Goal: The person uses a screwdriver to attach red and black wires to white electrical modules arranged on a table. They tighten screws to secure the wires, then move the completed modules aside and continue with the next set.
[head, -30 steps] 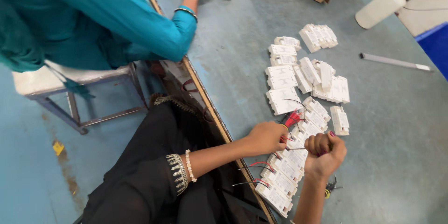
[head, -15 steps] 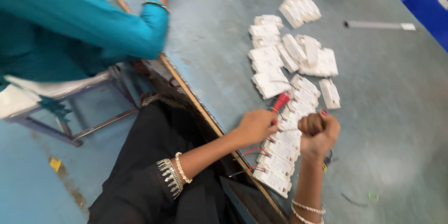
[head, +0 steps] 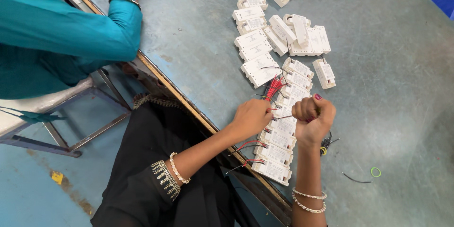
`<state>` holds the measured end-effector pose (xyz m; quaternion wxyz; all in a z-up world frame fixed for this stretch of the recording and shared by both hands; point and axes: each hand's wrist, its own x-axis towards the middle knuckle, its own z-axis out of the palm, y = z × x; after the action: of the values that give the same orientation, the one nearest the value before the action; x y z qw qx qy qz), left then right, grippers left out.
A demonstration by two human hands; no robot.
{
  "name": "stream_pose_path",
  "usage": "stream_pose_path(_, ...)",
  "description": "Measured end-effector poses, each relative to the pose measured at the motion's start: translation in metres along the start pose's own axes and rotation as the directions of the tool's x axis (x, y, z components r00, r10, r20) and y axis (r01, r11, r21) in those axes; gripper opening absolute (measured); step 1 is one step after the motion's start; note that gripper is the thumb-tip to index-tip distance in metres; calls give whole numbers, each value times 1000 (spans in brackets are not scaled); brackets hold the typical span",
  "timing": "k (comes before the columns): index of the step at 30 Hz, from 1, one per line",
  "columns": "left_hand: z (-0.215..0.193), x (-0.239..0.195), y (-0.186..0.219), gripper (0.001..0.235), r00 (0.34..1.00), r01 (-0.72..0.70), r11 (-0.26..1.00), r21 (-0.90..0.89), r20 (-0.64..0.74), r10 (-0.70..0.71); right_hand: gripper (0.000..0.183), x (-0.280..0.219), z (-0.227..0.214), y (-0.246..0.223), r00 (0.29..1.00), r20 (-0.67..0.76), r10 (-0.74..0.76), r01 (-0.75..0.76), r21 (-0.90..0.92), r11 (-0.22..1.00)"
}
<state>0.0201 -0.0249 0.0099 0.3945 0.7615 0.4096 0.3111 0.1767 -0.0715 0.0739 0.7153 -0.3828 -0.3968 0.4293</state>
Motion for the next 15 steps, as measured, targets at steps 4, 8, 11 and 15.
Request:
stream_pose_path(4,6,-1,-1,17,1000,-3,1000,0,-27,3,49,0,0,4,1000,17,11,-11,-6,1000)
stream_pose_path(8,10,0,-1,17,999,11,1000,23,-38,-10,48,-1,1,7,1000,20,6,-5,-48,999)
stream_pose_path(11,11,0,-1,18,999,17,999,52,-41,-15,49,-1,2,7,1000,13,26,-26,-48,999)
stream_pose_path(15,14,3,-1,19,999,-1,999,52,-49,4,49,0,4,7,999,4,33,-33,-50,998)
